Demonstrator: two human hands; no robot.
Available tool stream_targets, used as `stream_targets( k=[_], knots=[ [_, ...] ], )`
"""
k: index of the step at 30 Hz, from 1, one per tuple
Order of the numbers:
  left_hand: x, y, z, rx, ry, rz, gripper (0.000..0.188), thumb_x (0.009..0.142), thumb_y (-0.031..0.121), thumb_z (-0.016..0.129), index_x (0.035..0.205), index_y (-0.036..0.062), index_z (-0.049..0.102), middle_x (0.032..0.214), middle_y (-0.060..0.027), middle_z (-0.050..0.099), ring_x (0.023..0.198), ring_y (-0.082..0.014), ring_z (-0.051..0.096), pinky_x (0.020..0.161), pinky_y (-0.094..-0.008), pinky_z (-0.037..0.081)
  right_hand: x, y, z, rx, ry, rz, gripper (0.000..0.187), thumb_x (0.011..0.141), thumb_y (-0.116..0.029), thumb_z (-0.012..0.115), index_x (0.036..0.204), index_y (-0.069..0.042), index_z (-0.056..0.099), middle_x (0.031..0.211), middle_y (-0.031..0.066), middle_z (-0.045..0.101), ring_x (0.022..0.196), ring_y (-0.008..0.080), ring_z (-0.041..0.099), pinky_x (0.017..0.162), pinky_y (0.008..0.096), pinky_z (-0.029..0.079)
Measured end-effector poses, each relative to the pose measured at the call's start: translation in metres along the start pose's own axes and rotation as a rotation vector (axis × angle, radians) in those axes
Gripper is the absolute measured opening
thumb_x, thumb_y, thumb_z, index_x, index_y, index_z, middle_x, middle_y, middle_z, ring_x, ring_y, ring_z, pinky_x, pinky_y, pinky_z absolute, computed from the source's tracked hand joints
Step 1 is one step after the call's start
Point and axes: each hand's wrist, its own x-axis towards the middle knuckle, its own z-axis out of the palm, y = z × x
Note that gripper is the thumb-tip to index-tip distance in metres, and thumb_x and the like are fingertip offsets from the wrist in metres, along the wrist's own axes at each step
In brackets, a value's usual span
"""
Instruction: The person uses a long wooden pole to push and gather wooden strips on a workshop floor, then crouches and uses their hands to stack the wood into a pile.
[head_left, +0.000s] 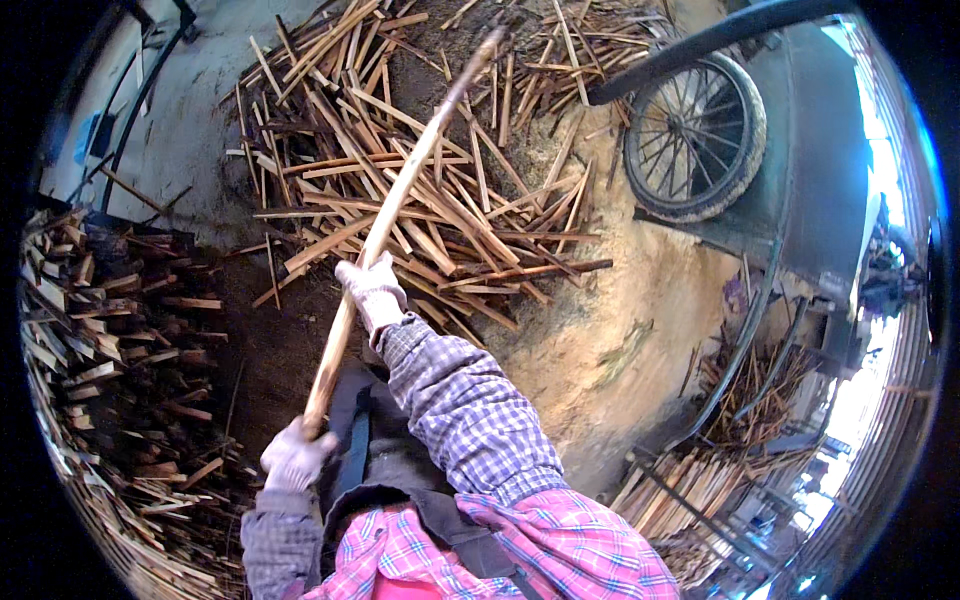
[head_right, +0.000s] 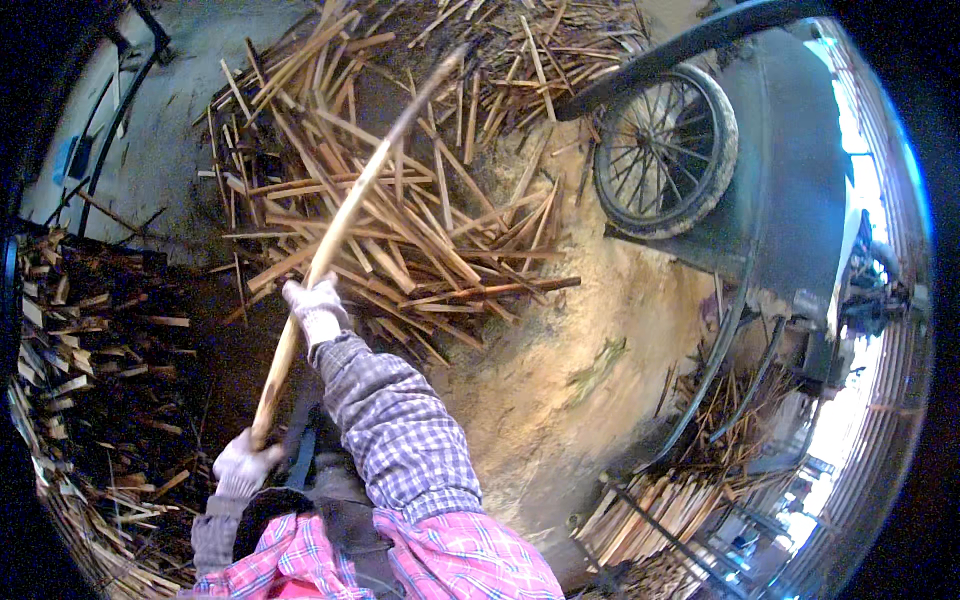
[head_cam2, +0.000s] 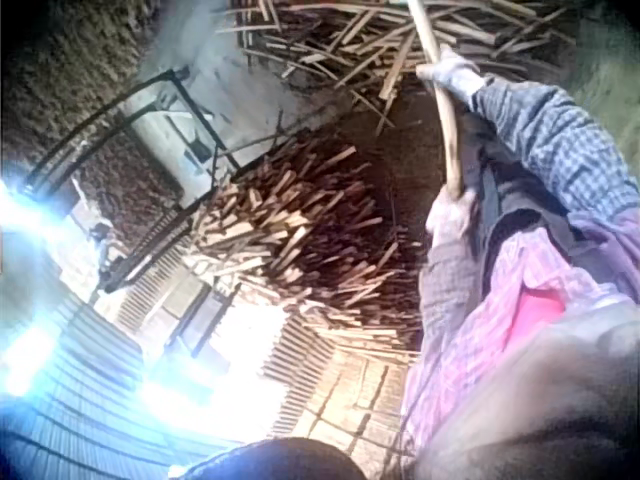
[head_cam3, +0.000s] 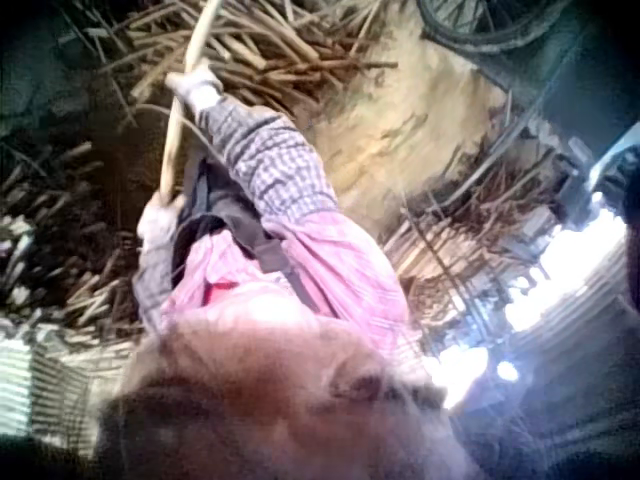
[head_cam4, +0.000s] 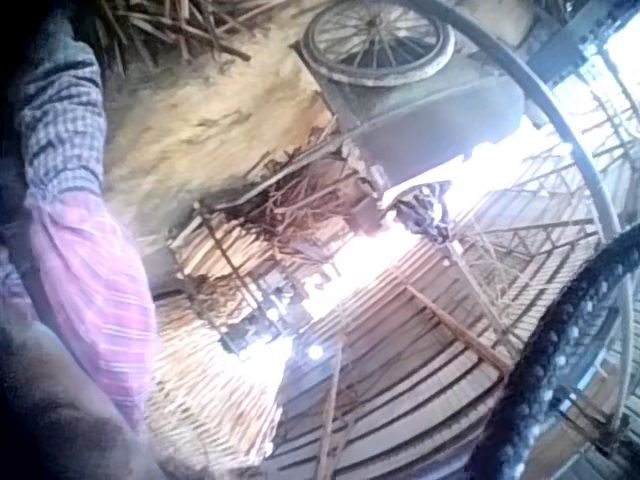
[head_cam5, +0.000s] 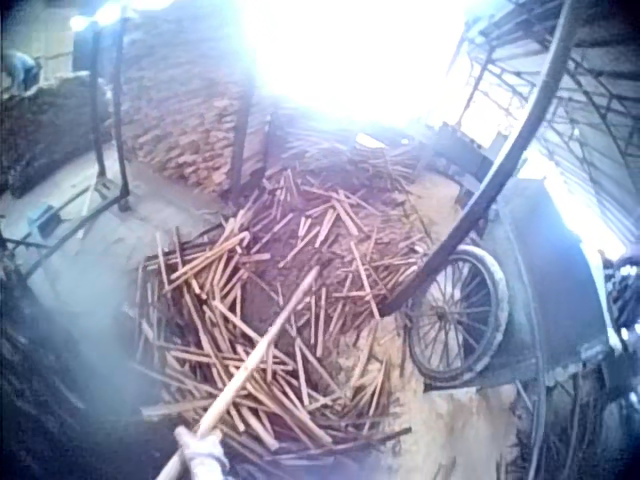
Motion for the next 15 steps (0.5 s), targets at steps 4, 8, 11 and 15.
stream_targets(
  k=[4, 8, 11, 15],
  knots=[
    [0.001, 0.023, 0.000, -0.284, -0.117, -0.009, 0.027, 0.064, 0.019, 0.070, 0.084, 0.0065, 0.058, 0.068, -0.0002, 0.057, 0.060, -0.0112, 0.053, 0.058, -0.0261, 0.044, -0.006, 0.032, -0.003, 0.031, -0.087, -0.133, 0.064, 0.069, -0.027, 0.071, 0.117, 0.003, 0.042, 0.092, 0.0119, 0.058, 0.079, 0.0192, 0.057, 0.070, 0.0297, 0.047],
    [0.003, 0.015, -0.038, -0.282, -0.057, -0.067, 0.032, 0.064, 0.016, 0.073, 0.090, 0.0061, 0.058, 0.072, -0.0017, 0.058, 0.065, -0.0110, 0.053, 0.063, -0.0260, 0.045, -0.002, 0.107, -0.062, 0.075, -0.072, -0.230, 0.066, 0.070, -0.027, 0.069, 0.121, 0.006, 0.042, 0.086, 0.0095, 0.060, 0.069, 0.0161, 0.056, 0.061, 0.0274, 0.047],
    [-0.025, 0.026, -0.091, -0.033, 0.222, 0.130, 0.039, 0.065, 0.007, 0.070, 0.102, 0.0067, 0.056, 0.083, -0.0002, 0.056, 0.072, -0.0096, 0.050, 0.064, -0.0241, 0.045, -0.066, 0.130, -0.141, 0.159, -0.048, -0.097, 0.057, 0.073, -0.024, 0.068, 0.116, 0.007, 0.048, 0.108, 0.0147, 0.056, 0.101, 0.0224, 0.051, 0.089, 0.0311, 0.039],
    [-0.036, 0.028, -0.140, -0.924, 0.202, 0.386, 0.054, 0.071, 0.004, 0.063, 0.122, 0.0046, 0.046, 0.094, -0.0043, 0.054, 0.076, -0.0132, 0.051, 0.063, -0.0240, 0.045, -0.137, 0.216, -0.224, 0.287, 0.356, 0.130, 0.041, 0.074, -0.026, 0.066, 0.101, 0.004, 0.057, 0.086, 0.0102, 0.059, 0.077, 0.0181, 0.056, 0.066, 0.0306, 0.046]
  ],
)
